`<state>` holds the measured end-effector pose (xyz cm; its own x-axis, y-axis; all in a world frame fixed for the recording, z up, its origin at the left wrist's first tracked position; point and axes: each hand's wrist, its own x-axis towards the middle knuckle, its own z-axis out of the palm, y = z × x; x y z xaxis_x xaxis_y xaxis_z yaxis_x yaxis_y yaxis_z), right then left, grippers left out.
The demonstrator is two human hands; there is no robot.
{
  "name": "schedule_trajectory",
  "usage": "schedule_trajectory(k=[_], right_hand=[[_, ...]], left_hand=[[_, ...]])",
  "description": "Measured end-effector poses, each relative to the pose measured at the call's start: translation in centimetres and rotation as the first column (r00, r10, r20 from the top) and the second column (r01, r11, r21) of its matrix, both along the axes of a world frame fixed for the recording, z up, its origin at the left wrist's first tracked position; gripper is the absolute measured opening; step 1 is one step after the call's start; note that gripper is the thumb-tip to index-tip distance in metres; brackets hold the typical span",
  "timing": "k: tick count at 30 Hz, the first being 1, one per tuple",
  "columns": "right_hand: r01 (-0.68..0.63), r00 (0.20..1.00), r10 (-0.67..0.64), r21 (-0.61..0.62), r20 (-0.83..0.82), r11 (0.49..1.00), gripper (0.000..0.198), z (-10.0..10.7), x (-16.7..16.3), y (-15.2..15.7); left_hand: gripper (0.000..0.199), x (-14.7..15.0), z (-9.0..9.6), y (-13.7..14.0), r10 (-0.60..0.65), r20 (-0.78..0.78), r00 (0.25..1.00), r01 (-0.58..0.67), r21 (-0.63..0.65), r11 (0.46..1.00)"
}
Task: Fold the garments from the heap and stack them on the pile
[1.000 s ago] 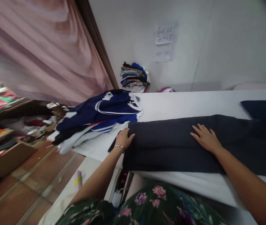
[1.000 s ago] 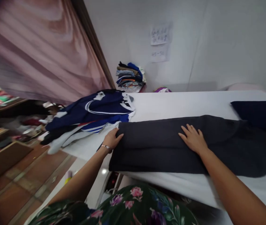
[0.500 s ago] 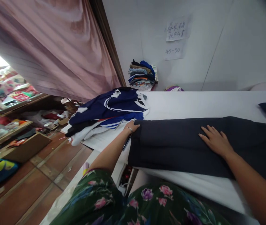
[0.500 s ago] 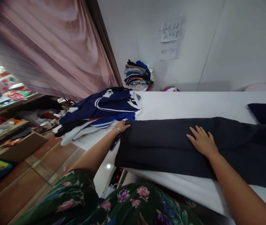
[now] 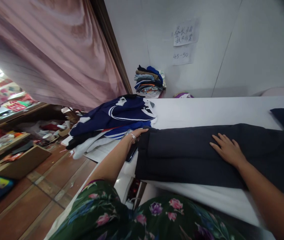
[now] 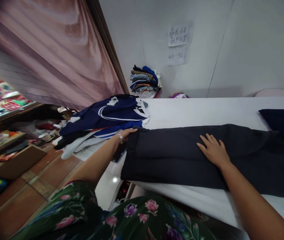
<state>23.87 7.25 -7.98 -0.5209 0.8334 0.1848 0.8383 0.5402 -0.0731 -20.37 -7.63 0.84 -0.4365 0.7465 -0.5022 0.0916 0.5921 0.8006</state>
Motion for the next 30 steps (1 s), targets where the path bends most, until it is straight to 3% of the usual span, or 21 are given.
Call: schedule_trajectory(k=[5,10,15,20,25,30], right_hand=[[0.002,1.000,-0.002,0.016,-0.008,1.000,0.060,-0.1,0.0,0.0],[-0.004,1.000,0.004,0.013,-0.016,1.000,0.060,-0.1,0.0,0.0],[0.005,1.000,-0.005,0.003,-0.029,1.000,0.060,-0.1,0.0,0.1],[0.004,0.999,-0.004,0.004,-0.034,1.000,0.059,-0.2,0.0,0.1],[0.007,0.999,-0.007,0.004,-0.034,1.000,0.060,-0.2,-0.1,0.0],[0.006,0.999,-0.007,-0.013,-0.046,1.000,0.060,0.0,-0.2,0.0]], left_hand=[[0.050,0.6,-0.1,-0.8,-0.074,0.225,0.972,0.061,0.063,0.996],[0.049,1.1,0.4,-2.2,-0.106,0.239,0.965,0.096,0.054,0.994],[0.046,1.8,1.3,-3.3,-0.029,0.335,0.942,-0.007,0.103,0.995],[0.037,2.7,0.8,-4.0,0.048,0.488,0.872,-0.133,0.141,0.981],[0.043,3.4,0.5,-5.6,-0.017,0.463,0.886,-0.076,0.183,0.980],[0.062,4.1,0.6,-6.8,-0.140,0.277,0.951,0.079,0.218,0.973]])
